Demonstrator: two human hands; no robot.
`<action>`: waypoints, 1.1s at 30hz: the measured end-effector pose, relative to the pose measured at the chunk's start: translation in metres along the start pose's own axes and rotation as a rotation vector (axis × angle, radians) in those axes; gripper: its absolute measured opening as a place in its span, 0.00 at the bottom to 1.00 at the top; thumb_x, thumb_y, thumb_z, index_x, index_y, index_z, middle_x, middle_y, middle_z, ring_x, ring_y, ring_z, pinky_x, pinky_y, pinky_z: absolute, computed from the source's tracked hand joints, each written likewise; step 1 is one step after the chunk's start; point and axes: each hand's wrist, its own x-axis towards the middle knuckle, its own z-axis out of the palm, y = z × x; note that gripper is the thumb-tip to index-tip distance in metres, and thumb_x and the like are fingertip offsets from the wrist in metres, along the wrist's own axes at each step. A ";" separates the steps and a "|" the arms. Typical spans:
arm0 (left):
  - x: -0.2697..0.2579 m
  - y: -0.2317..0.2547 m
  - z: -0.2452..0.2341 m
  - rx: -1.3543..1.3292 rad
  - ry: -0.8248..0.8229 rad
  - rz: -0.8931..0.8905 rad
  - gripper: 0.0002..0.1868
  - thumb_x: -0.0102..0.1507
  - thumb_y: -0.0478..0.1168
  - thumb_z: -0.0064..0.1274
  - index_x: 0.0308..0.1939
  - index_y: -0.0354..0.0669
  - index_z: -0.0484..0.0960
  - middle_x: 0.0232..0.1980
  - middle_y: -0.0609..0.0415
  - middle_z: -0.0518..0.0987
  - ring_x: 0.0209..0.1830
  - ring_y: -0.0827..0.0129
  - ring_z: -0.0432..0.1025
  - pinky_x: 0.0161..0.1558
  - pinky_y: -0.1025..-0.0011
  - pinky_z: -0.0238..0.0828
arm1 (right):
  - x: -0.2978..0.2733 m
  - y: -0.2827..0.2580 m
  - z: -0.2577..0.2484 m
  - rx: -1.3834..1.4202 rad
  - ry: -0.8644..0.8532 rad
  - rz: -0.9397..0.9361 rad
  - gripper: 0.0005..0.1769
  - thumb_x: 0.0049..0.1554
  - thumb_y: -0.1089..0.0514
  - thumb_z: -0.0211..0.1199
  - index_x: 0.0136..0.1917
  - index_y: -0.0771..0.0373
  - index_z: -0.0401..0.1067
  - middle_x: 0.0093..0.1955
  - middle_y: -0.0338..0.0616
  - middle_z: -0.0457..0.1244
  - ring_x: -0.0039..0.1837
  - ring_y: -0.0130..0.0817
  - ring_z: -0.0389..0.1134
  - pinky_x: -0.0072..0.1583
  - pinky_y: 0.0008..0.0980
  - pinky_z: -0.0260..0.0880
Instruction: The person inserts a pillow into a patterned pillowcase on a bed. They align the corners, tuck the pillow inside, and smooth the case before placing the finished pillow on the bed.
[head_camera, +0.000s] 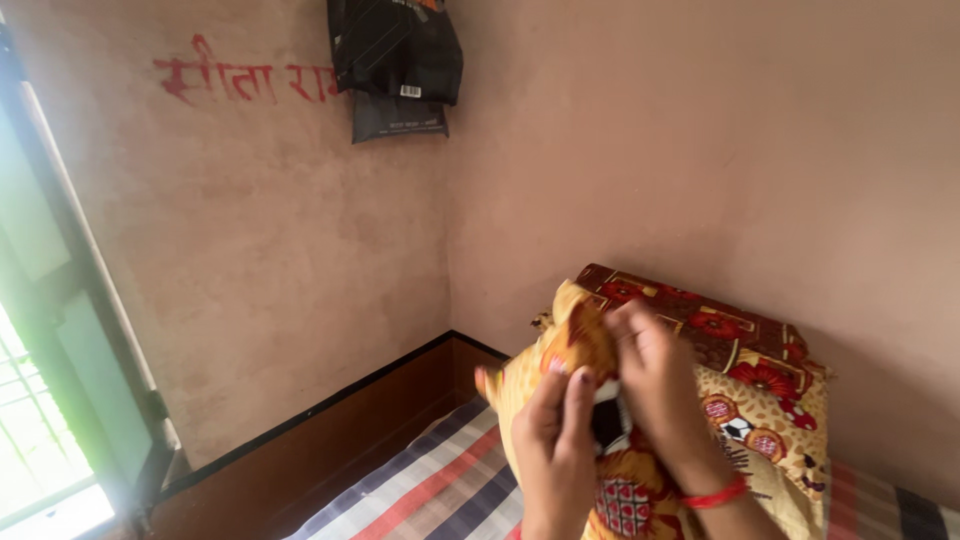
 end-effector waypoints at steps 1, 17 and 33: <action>-0.001 0.011 0.007 0.003 -0.017 0.079 0.11 0.69 0.39 0.55 0.36 0.33 0.81 0.23 0.62 0.67 0.22 0.83 0.57 0.23 0.79 0.50 | -0.002 -0.008 -0.011 0.104 -0.006 0.012 0.17 0.68 0.51 0.52 0.46 0.65 0.72 0.32 0.40 0.64 0.34 0.29 0.63 0.38 0.31 0.65; 0.049 0.028 -0.079 0.339 0.035 -0.451 0.24 0.58 0.52 0.64 0.35 0.28 0.83 0.29 0.51 0.82 0.26 0.75 0.72 0.32 0.72 0.71 | -0.042 0.024 0.027 0.133 -0.421 0.492 0.23 0.61 0.37 0.57 0.48 0.60 0.71 0.39 0.43 0.67 0.43 0.30 0.67 0.48 0.32 0.68; 0.039 -0.008 -0.112 0.537 -0.158 -0.286 0.15 0.60 0.42 0.61 0.29 0.29 0.83 0.23 0.49 0.75 0.26 0.68 0.68 0.32 0.66 0.64 | -0.077 0.056 0.046 0.336 -0.429 0.255 0.15 0.64 0.50 0.56 0.43 0.64 0.69 0.36 0.46 0.64 0.42 0.28 0.63 0.48 0.31 0.68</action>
